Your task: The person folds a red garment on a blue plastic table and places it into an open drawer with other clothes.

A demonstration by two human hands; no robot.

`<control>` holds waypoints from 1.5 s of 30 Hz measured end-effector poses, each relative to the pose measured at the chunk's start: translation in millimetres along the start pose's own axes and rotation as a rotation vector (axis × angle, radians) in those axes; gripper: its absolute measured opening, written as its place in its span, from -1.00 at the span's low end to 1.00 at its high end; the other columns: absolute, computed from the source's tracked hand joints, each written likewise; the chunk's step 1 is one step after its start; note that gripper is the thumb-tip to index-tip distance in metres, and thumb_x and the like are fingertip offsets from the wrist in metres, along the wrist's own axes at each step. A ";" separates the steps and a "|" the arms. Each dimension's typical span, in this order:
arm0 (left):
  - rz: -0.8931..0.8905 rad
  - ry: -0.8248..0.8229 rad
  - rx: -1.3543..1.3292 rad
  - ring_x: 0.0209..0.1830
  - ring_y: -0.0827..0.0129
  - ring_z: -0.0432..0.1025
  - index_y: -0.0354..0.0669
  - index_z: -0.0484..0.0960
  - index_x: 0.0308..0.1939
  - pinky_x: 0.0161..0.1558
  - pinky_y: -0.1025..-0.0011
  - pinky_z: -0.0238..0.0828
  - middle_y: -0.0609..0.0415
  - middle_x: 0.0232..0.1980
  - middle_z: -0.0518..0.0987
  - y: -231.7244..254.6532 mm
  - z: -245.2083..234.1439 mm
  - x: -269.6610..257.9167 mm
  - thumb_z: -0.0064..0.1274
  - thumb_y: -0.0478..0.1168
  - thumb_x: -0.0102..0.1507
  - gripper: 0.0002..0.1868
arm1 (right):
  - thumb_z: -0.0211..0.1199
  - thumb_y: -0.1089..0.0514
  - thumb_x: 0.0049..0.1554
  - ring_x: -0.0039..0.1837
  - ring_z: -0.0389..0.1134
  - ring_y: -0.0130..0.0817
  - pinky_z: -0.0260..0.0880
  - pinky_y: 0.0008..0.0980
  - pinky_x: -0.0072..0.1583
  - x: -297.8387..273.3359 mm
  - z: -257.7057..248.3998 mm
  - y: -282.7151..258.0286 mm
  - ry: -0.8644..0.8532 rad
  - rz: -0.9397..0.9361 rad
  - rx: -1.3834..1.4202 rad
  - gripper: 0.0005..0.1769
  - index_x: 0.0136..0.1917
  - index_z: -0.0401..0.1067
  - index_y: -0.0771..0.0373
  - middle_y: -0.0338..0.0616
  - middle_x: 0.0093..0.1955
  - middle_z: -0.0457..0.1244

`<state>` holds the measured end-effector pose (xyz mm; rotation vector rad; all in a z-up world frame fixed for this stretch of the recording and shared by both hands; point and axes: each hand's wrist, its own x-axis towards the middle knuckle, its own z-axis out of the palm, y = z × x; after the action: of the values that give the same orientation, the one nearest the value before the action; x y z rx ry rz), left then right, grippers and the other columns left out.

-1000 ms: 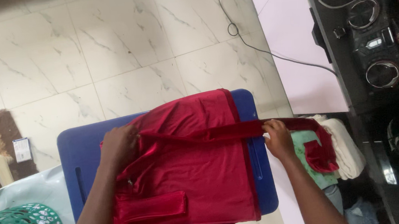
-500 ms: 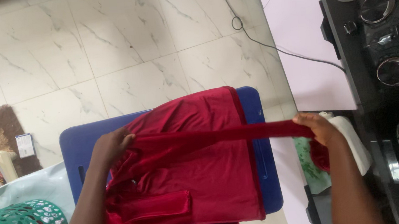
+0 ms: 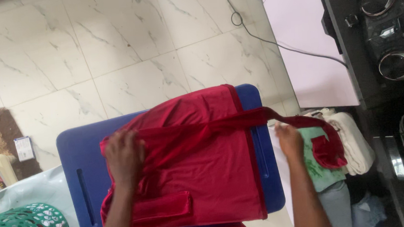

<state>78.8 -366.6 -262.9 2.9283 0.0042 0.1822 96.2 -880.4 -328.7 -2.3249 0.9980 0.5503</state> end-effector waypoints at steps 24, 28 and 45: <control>-0.305 -0.120 0.035 0.71 -0.21 -0.21 0.00 0.23 0.59 0.48 -0.36 -0.15 -0.32 0.70 -0.10 -14.8 35.0 -57.8 -0.13 0.39 0.30 -0.10 | 0.33 0.22 0.24 0.18 0.41 -0.01 0.51 0.00 0.25 108.0 27.8 23.2 -0.497 0.857 2.296 -0.69 0.21 0.44 0.40 0.12 0.11 0.36; -0.329 -0.158 0.047 0.70 -0.16 -0.21 0.00 0.29 0.54 0.46 -0.36 -0.15 -0.30 0.69 -0.08 -12.1 29.9 -54.9 -0.10 0.38 0.29 -0.14 | 0.29 0.13 0.15 0.18 0.42 -0.08 0.41 0.12 0.30 100.3 2.1 18.9 -0.371 0.574 2.097 -0.72 0.13 0.47 0.20 -0.05 0.11 0.40; -0.352 -0.219 0.052 0.71 -0.05 -0.26 0.06 0.22 0.57 0.44 -0.37 -0.22 -0.19 0.71 -0.16 -17.6 30.7 -54.1 -0.21 0.43 0.28 -0.11 | 0.47 -0.35 0.14 0.26 0.40 -0.18 0.40 -0.10 0.35 19.3 -206.1 45.5 -0.003 -0.631 1.596 -0.11 0.49 0.15 0.06 -0.07 0.27 0.34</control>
<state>29.1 -356.5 -303.0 2.9201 0.4922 -0.1960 105.5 -1045.1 -195.7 -1.0045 0.3072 -0.4265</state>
